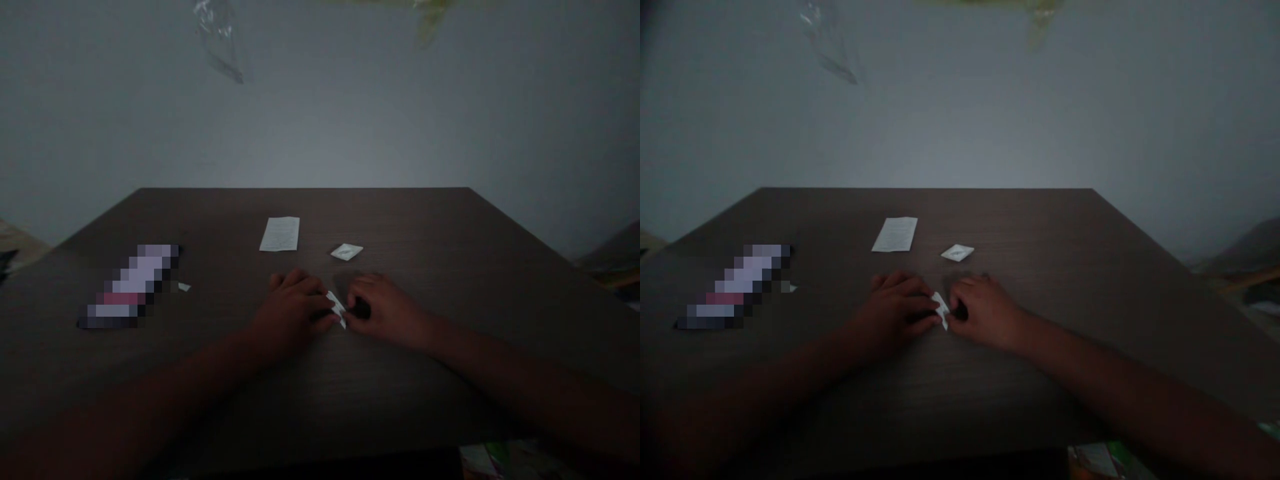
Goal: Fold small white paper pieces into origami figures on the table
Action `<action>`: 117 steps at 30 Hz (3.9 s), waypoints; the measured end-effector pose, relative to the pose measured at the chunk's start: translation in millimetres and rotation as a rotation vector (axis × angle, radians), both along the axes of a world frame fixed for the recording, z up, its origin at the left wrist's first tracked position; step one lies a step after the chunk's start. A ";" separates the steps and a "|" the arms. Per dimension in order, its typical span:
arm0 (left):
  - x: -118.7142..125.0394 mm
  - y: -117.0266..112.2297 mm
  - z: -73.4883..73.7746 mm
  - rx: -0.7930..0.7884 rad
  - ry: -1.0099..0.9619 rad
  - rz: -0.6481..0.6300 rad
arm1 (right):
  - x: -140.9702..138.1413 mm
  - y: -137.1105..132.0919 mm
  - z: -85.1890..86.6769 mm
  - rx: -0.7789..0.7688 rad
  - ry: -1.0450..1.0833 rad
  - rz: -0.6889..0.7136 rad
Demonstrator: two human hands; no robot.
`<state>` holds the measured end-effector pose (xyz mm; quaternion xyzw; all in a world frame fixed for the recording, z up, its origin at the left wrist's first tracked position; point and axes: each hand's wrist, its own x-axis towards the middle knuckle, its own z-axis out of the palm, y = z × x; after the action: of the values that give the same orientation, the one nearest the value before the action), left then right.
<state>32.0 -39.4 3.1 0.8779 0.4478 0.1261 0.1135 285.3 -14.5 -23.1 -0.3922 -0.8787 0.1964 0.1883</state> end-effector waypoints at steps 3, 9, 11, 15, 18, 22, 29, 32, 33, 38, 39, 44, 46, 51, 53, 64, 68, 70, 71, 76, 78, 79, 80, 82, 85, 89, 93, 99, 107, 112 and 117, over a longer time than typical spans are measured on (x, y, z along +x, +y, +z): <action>1.0 -0.4 0.4 0.003 0.022 -0.002 | -0.5 -4.5 0.4 0.012 -0.027 0.009; 5.9 -0.8 2.3 -0.011 0.051 0.015 | -3.3 -7.1 1.6 0.000 -0.041 0.007; 7.4 0.7 -1.0 -0.005 0.050 0.020 | -3.8 -6.5 1.7 -0.013 -0.027 0.004; 8.2 3.1 -8.1 0.034 0.022 0.015 | -3.1 -4.6 0.5 -0.014 -0.008 -0.018; 8.4 3.5 -8.8 0.014 0.009 0.020 | -1.3 -1.7 -0.6 -0.039 0.019 -0.019; 9.0 4.2 -8.8 0.011 0.000 0.014 | -0.6 2.6 -2.1 -0.034 0.039 -0.031; 10.0 4.4 -11.0 0.018 -0.001 0.013 | -5.6 5.6 -1.8 -0.067 -0.017 -0.078; 11.8 3.5 -7.8 0.004 0.009 0.022 | -7.4 5.0 -0.3 -0.057 -0.012 -0.088; 12.3 3.3 -6.7 -0.004 0.014 0.027 | -7.7 5.0 -0.1 -0.054 -0.006 -0.084; 12.1 3.9 -5.8 0.000 0.020 0.033 | -4.5 8.9 -1.7 -0.015 0.019 -0.079; 11.7 3.9 -6.4 0.004 0.016 0.031 | -2.8 10.4 -2.1 -0.011 0.026 -0.071; 11.7 1.9 -9.5 0.017 -0.021 0.038 | 4.8 14.6 -0.8 -0.055 0.053 0.029; 12.0 1.7 -11.1 0.031 -0.040 0.040 | 5.1 13.8 0.4 -0.067 0.053 0.039; 9.7 6.9 -18.6 0.040 -0.057 0.037 | 2.8 12.1 -1.3 -0.096 0.077 0.107; 8.0 9.2 -20.4 0.026 -0.056 0.031 | 2.4 12.5 -3.6 -0.089 0.092 0.102; 4.0 9.6 -5.6 -0.124 -0.048 0.023 | -0.7 13.2 -8.8 -0.079 0.105 0.059; 3.5 11.0 -5.2 -0.148 -0.037 0.039 | -2.2 13.1 -8.1 -0.095 0.103 0.047; 3.1 11.2 -5.7 -0.155 -0.030 0.039 | -2.7 12.9 -6.9 -0.102 0.098 0.042; 3.0 11.1 -5.7 -0.155 -0.030 0.036 | -2.8 12.7 -6.1 -0.105 0.095 0.038; 2.9 8.9 -3.9 -0.133 -0.063 0.021 | -2.8 11.5 -2.5 -0.130 0.079 0.030; 3.2 8.4 -3.3 -0.131 -0.068 0.016 | -3.9 10.9 -1.3 -0.132 0.070 0.015; 3.2 8.4 -3.3 -0.132 -0.067 0.016 | -5.0 10.6 -0.8 -0.134 0.062 0.005; 3.2 8.5 -3.6 -0.133 -0.067 0.017 | -6.4 10.3 -0.3 -0.136 0.053 -0.005; 3.0 8.8 -4.9 -0.130 -0.071 0.020 | -9.9 9.5 0.5 -0.140 0.029 -0.028; 2.1 10.2 -8.7 -0.105 -0.077 0.006 | -14.9 7.5 1.2 -0.129 0.005 -0.062; 0.2 11.8 -12.9 -0.097 -0.062 0.000 | -13.4 7.3 0.5 -0.100 0.035 -0.056; -3.5 9.4 -9.4 -0.091 -0.053 -0.028 | -3.8 12.6 -1.9 -0.118 0.101 -0.044; -8.0 2.5 -1.9 -0.064 -0.027 -0.141 | 0.3 15.6 -5.1 -0.045 0.096 -0.063; -6.3 0.4 -1.4 -0.054 -0.033 -0.173 | -1.3 18.4 -5.2 -0.042 0.072 -0.045; -6.3 1.5 -0.8 -0.074 -0.022 -0.189 | -1.1 17.1 -2.7 -0.068 0.067 -0.049; -5.4 3.8 -2.1 -0.074 -0.019 -0.206 | -5.0 20.8 -1.6 -0.108 0.058 -0.082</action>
<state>26.6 -35.6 1.0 0.9132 0.3585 0.1054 0.1624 280.3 6.3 -24.7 -0.4317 -0.8442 0.2468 0.2002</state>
